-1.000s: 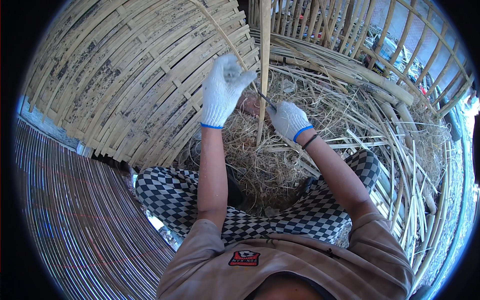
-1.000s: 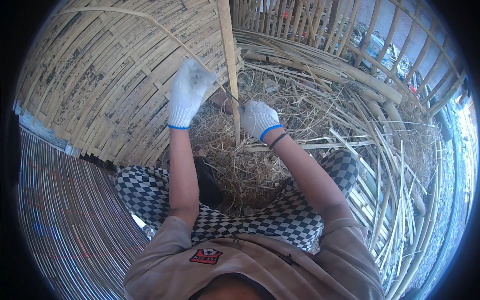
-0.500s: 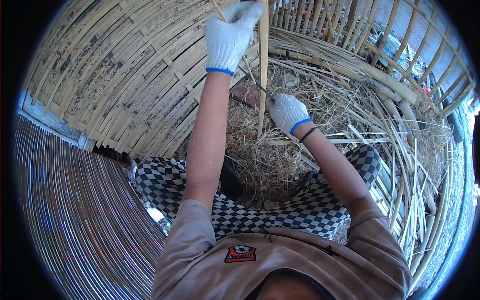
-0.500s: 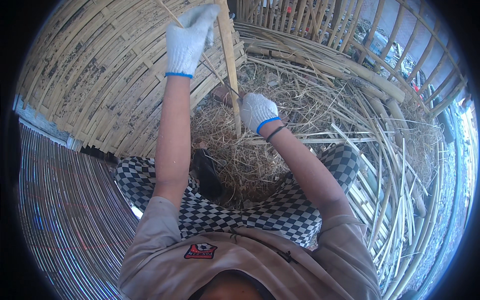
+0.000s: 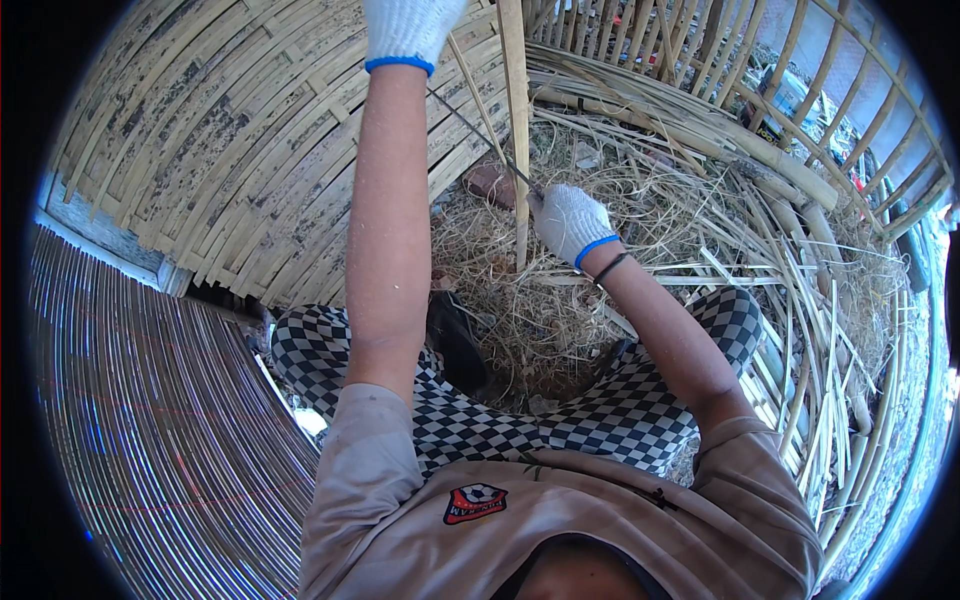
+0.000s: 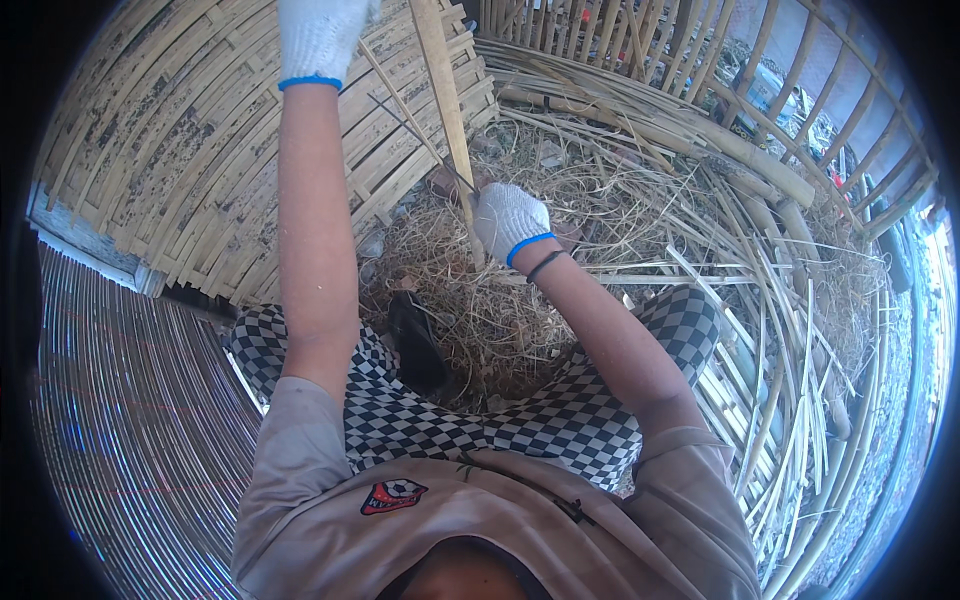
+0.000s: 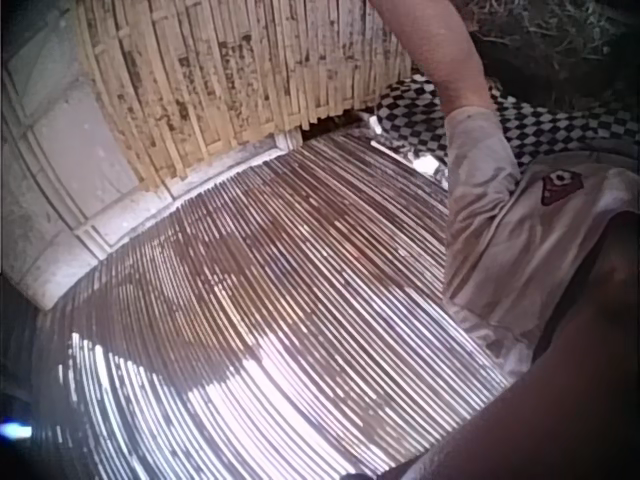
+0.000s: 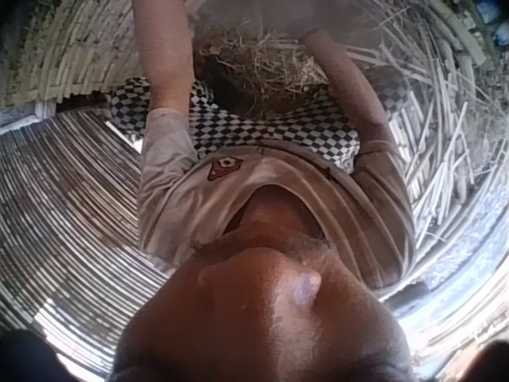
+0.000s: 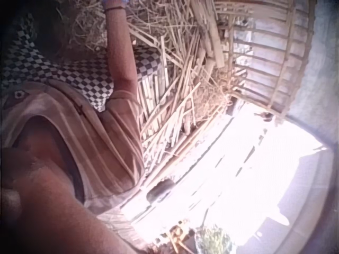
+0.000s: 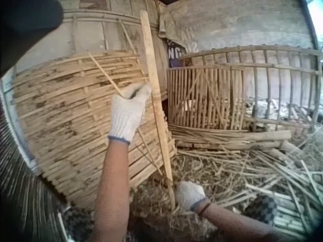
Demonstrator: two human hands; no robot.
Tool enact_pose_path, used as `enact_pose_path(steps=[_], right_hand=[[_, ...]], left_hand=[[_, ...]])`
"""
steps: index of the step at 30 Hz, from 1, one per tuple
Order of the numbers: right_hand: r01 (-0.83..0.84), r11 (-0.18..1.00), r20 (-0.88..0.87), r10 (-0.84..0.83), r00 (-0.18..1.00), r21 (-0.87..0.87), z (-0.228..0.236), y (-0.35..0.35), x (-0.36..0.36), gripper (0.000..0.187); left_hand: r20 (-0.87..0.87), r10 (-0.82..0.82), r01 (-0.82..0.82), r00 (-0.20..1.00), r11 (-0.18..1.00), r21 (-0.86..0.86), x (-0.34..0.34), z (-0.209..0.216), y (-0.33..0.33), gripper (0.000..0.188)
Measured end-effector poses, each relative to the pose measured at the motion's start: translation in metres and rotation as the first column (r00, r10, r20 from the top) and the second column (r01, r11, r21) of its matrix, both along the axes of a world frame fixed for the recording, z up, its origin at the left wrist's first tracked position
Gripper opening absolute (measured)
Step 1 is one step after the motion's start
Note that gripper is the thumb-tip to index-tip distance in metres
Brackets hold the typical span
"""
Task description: Shaving and smoothing a bamboo strip using a machete.
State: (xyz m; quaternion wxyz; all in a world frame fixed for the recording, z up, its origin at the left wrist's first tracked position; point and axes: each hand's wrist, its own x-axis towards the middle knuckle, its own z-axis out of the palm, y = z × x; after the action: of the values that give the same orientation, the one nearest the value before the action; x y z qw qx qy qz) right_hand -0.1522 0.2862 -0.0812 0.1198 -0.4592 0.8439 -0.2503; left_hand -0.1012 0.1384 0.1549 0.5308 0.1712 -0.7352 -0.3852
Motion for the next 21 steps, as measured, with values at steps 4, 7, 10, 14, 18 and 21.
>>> enact_pose_path(steps=[4,7,10,14,18,21], right_hand=[[-0.014,1.0,0.001,0.014,1.0,0.006,-0.001,-0.003,0.008,0.049],[-0.033,0.999,0.016,0.033,0.999,-0.002,-0.001,-0.005,0.013,0.048],[-0.083,0.996,0.104,0.085,0.991,-0.023,-0.003,-0.005,0.011,0.046],[-0.175,0.98,0.288,0.194,0.938,-0.092,-0.01,0.003,0.002,0.042],[-0.154,0.987,0.617,0.15,0.773,-0.046,-0.019,0.013,0.001,0.047],[-0.12,0.99,0.653,0.138,0.745,-0.072,-0.021,0.017,0.001,0.048]], left_hand=[[-0.012,-0.01,0.006,1.0,0.959,-0.284,-0.004,0.011,-0.011,0.04],[-0.071,-0.474,0.463,0.877,0.877,-0.13,-0.012,0.01,-0.011,0.033],[-0.096,-0.642,0.649,0.761,0.749,0.135,-0.011,0.009,-0.012,0.023],[-0.05,-0.618,0.612,0.784,0.757,0.229,-0.002,0.01,-0.022,0.023],[-0.121,-0.591,0.602,0.797,0.763,0.237,0.006,0.009,-0.042,0.029],[-0.151,-0.394,0.407,0.907,0.91,0.072,0.011,0.016,-0.057,0.032]])
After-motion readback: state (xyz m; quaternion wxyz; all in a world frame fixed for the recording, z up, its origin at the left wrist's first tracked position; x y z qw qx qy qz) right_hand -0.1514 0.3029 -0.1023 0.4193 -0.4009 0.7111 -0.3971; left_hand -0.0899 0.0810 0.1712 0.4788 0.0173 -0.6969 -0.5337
